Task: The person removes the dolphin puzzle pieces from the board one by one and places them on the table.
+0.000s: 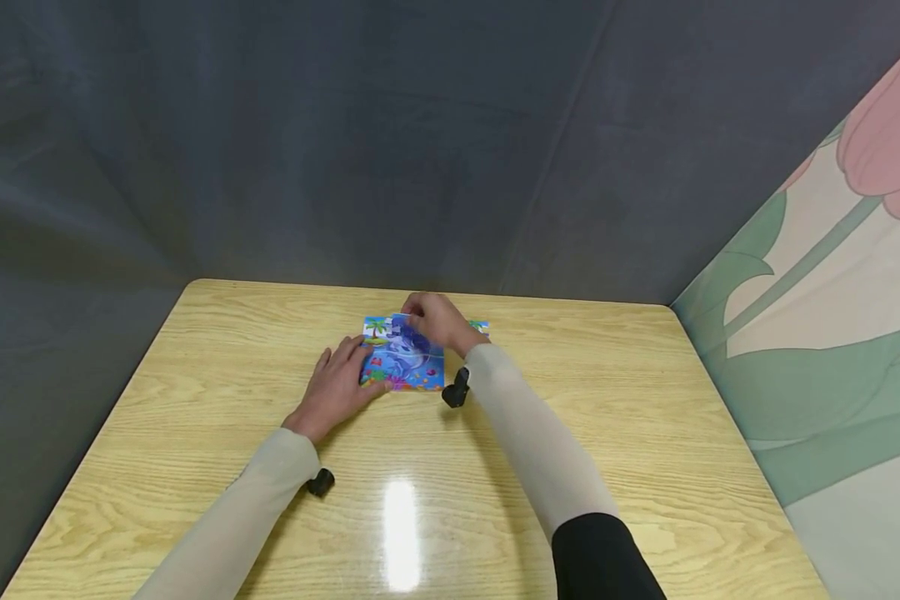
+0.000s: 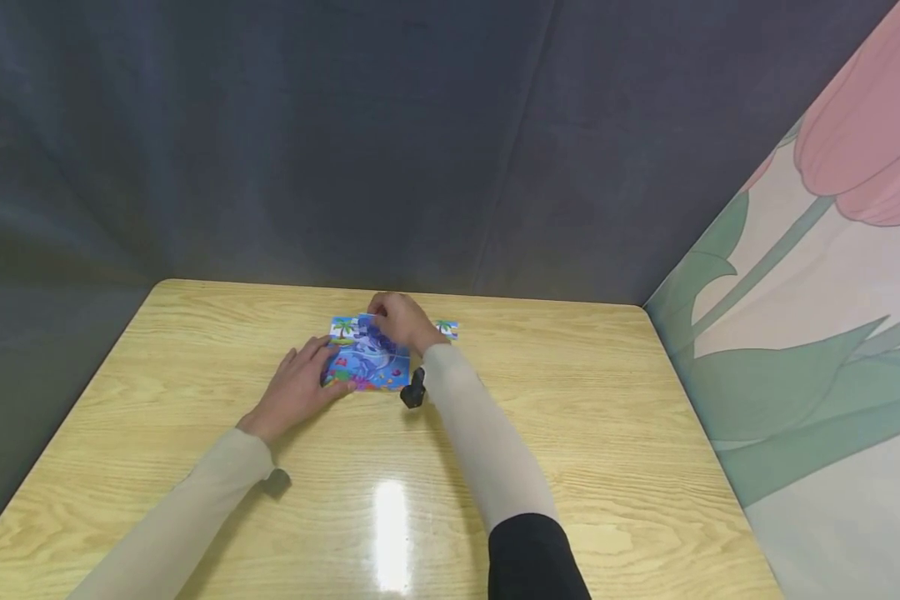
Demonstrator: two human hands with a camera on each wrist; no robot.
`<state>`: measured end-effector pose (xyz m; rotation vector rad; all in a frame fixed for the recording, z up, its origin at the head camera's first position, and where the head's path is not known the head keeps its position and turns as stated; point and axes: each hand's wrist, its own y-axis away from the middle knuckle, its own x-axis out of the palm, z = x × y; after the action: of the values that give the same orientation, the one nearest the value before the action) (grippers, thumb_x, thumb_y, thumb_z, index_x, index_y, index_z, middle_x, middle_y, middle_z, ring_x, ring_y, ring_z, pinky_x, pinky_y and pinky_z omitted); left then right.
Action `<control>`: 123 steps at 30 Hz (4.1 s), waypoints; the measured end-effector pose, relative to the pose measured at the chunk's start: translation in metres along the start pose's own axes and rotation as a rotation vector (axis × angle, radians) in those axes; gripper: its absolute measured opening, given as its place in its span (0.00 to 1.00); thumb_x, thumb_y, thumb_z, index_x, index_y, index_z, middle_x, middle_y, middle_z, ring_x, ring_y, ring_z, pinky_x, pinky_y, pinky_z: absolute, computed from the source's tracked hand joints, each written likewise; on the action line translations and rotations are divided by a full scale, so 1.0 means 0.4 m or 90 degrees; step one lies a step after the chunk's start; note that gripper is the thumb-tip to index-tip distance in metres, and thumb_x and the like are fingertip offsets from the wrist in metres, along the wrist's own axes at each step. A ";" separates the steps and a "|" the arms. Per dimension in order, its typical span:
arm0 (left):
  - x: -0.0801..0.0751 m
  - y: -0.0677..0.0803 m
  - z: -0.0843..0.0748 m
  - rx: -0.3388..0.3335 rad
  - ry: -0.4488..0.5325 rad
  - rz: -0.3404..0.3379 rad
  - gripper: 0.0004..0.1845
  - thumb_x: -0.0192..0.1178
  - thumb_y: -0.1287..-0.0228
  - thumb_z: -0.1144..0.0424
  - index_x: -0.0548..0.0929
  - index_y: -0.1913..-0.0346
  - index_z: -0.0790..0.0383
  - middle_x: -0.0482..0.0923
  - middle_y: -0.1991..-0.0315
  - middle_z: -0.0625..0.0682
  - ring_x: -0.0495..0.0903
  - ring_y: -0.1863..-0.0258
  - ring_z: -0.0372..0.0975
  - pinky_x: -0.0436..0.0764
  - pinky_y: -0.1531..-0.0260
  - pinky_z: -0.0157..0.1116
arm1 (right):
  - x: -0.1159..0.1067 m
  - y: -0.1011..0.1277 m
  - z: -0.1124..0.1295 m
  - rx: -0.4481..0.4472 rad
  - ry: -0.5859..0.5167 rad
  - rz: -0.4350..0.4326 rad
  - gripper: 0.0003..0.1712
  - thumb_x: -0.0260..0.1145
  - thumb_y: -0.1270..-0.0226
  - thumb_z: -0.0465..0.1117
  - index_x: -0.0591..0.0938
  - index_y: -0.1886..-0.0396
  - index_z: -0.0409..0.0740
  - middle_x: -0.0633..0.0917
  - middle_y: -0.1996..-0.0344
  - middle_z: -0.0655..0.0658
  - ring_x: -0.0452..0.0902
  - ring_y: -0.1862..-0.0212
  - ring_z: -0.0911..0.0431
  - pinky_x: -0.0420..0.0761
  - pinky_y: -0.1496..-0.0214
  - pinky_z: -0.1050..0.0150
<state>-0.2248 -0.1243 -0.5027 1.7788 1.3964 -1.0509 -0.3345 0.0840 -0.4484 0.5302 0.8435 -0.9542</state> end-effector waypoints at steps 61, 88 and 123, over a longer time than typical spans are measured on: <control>0.000 0.004 -0.003 -0.003 0.003 0.012 0.44 0.58 0.36 0.34 0.64 0.26 0.58 0.52 0.21 0.57 0.45 0.19 0.54 0.44 0.22 0.61 | -0.177 0.177 -0.330 0.190 0.037 -0.013 0.09 0.58 0.26 0.36 0.84 0.55 0.40 0.86 0.60 0.40 0.77 0.63 0.53 0.76 0.61 0.63; 0.000 0.006 -0.011 -0.007 -0.003 0.018 0.43 0.58 0.36 0.35 0.64 0.26 0.57 0.53 0.21 0.57 0.47 0.19 0.54 0.45 0.22 0.61 | -0.106 0.118 -0.177 0.075 0.077 -0.045 0.13 0.64 0.30 0.38 0.83 0.50 0.39 0.82 0.52 0.41 0.78 0.49 0.48 0.81 0.45 0.52; -0.002 0.005 -0.008 0.010 -0.003 0.001 0.42 0.57 0.35 0.35 0.65 0.27 0.58 0.53 0.22 0.58 0.48 0.20 0.54 0.47 0.23 0.61 | -0.026 0.051 -0.032 0.071 0.245 0.121 0.28 0.69 0.34 0.51 0.78 0.36 0.50 0.76 0.42 0.46 0.71 0.38 0.48 0.72 0.31 0.50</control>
<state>-0.2224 -0.1224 -0.5003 1.7865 1.3867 -1.0674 -0.3247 0.1083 -0.4467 0.8930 1.0658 -0.7361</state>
